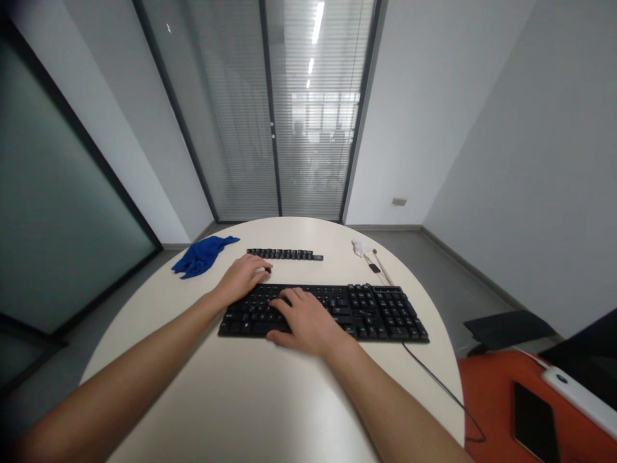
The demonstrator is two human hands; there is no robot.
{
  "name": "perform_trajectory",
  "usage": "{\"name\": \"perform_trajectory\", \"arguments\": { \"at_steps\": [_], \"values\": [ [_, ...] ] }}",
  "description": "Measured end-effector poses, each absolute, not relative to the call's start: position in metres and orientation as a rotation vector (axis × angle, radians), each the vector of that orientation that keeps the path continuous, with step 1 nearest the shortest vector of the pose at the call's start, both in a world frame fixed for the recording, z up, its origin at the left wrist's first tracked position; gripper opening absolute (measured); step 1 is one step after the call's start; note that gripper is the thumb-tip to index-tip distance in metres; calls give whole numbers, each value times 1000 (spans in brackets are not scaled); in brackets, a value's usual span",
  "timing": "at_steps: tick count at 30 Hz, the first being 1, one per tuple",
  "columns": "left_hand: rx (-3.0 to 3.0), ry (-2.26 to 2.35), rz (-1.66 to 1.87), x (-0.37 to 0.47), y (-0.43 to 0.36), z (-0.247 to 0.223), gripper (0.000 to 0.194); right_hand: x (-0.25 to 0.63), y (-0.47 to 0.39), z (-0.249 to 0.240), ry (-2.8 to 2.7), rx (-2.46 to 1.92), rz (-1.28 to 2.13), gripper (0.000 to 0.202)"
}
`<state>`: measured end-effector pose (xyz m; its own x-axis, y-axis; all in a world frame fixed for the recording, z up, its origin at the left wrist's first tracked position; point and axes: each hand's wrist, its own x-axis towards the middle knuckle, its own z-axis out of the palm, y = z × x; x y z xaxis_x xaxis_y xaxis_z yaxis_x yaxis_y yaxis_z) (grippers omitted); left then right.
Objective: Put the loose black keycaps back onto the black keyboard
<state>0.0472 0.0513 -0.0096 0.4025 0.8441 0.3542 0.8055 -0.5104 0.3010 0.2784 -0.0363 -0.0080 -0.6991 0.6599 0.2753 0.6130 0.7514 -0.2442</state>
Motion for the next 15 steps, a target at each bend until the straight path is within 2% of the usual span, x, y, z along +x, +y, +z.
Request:
{"name": "perform_trajectory", "arguments": {
  "at_steps": [7, 15],
  "values": [
    [2416, 1329, 931, 44, 18, -16, 17, 278, -36, -9, -2600, -991, 200, 56],
    [2542, 1351, 774, 30, 3, -11, 14, 277, -36, -6, -2612, -989, 206, 56]
  ]
}}
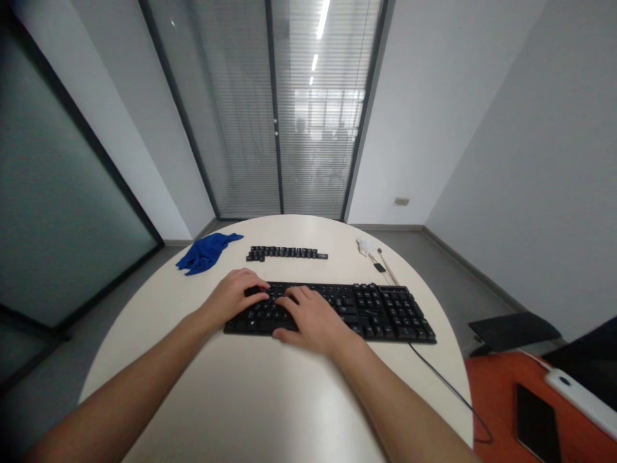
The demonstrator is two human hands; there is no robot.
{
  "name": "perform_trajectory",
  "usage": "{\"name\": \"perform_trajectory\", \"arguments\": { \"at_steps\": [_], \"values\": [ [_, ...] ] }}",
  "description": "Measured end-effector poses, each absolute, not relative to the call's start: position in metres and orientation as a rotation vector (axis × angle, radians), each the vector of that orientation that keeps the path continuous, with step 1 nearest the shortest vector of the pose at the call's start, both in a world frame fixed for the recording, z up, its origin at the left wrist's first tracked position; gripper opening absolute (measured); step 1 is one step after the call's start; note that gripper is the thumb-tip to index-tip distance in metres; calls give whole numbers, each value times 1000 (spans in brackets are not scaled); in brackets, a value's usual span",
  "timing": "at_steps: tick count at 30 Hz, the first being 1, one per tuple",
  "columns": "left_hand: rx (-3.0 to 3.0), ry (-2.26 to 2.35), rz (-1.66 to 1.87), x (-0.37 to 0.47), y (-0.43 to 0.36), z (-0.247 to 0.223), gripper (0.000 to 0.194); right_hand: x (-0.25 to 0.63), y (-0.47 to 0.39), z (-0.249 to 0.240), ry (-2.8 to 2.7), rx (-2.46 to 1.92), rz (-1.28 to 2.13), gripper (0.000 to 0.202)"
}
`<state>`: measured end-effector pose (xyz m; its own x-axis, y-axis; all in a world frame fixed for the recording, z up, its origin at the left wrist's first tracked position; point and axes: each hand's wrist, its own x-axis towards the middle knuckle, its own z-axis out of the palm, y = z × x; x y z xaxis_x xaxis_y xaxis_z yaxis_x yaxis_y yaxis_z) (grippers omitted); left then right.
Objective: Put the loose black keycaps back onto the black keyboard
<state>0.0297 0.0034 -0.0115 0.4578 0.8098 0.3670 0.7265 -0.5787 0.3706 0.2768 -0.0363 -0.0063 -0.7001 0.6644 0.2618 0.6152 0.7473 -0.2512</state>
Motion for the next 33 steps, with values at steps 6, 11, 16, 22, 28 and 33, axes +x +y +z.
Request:
{"name": "perform_trajectory", "arguments": {
  "at_steps": [6, 11, 16, 22, 28, 33],
  "values": [
    [2608, 1277, 673, 21, 5, -11, 18, 277, -37, -7, -2603, -996, 207, 56],
    [2639, 1227, 699, 21, 4, -13, 16, 277, -37, -7, -2602, -994, 207, 55],
    [2628, 1215, 704, 20, 4, -16, 18, 277, -36, -8, -2604, -987, 208, 57],
    [2652, 1157, 664, 21, 3, -14, 18, 277, -37, -7, -2603, -993, 216, 58],
    [2717, 1087, 679, 19, 2, -16, 19, 277, -37, -7, -2605, -980, 212, 58],
    [2751, 1033, 741, 19, 1, -17, 18, 277, -35, -8, -2605, -980, 207, 62]
  ]
}}
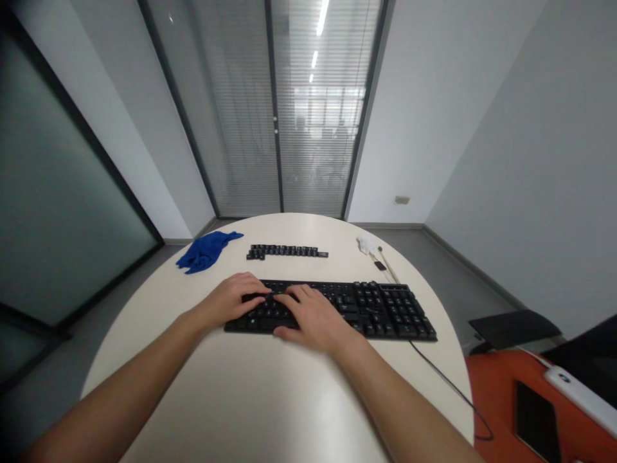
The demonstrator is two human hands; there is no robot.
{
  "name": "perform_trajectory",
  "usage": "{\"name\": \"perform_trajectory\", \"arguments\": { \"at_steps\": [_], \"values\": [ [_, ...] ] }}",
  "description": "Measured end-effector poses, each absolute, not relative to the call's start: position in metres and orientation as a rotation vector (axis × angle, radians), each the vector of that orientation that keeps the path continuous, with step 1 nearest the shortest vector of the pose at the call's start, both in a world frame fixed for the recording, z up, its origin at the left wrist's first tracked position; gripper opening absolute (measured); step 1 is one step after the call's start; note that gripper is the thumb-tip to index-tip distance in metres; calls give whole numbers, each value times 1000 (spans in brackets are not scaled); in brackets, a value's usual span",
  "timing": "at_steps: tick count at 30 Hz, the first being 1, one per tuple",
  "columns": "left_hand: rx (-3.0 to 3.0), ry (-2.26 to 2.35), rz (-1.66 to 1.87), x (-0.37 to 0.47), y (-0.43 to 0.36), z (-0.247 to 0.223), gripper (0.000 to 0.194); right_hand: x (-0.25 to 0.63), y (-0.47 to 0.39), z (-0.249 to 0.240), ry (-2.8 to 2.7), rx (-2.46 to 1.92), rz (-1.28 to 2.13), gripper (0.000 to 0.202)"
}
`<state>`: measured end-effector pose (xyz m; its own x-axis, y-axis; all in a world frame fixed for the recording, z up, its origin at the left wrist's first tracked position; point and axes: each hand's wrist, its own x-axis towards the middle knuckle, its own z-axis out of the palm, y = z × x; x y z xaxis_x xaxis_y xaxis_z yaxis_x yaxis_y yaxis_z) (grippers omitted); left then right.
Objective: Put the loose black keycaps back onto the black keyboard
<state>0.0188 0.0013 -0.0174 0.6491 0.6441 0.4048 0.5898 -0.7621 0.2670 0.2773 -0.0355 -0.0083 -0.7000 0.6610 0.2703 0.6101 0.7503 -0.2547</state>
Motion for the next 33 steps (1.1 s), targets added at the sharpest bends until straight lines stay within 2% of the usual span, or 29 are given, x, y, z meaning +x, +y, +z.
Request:
{"name": "perform_trajectory", "arguments": {
  "at_steps": [17, 33],
  "values": [
    [2584, 1203, 814, 16, 3, -20, 13, 278, -36, -10, -2597, -985, 204, 61],
    [2404, 1075, 866, 15, 10, -31, 10, 278, -35, -10, -2610, -989, 215, 62]
  ]
}}
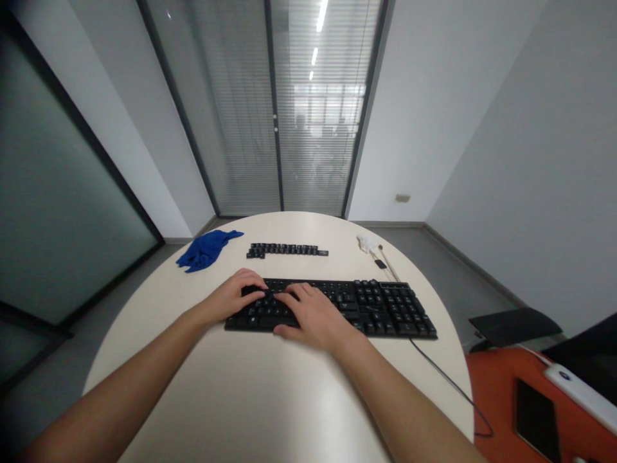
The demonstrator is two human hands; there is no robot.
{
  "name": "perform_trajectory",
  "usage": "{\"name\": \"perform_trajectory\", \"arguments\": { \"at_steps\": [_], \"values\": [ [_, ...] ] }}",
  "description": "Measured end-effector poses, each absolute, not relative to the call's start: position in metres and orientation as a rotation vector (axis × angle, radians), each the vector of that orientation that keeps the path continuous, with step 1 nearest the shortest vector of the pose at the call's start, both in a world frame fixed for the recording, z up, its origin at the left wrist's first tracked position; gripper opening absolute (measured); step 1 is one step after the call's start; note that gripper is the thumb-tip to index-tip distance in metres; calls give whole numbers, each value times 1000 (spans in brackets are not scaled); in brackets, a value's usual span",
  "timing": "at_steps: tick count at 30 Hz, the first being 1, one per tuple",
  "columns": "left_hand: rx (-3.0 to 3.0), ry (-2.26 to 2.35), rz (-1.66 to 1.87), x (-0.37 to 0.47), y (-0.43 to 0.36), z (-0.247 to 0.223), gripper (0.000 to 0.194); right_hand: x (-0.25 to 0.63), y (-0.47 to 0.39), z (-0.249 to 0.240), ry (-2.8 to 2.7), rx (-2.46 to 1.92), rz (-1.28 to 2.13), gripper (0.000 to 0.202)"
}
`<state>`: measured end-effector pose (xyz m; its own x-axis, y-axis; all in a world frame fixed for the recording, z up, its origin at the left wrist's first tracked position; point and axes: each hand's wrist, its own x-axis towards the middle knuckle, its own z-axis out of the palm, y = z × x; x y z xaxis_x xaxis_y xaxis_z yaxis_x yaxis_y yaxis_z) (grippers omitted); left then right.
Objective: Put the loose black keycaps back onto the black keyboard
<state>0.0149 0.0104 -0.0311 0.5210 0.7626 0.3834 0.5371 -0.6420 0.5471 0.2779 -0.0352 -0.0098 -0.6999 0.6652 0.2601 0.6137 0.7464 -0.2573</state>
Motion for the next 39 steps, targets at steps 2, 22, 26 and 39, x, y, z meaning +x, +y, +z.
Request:
{"name": "perform_trajectory", "arguments": {
  "at_steps": [2, 22, 26, 39],
  "values": [
    [2422, 1064, 862, 15, 10, -30, 11, 278, -35, -9, -2613, -991, 217, 62],
    [2497, 1074, 858, 18, 4, -24, 11, 285, -34, -7, -2497, -976, 418, 62],
    [2504, 1062, 853, 17, 4, -24, 12, 287, -34, -7, -2487, -984, 432, 62],
    [2561, 1116, 790, 19, 2, -20, 10, 286, -33, -7, -2489, -975, 421, 60]
  ]
}}
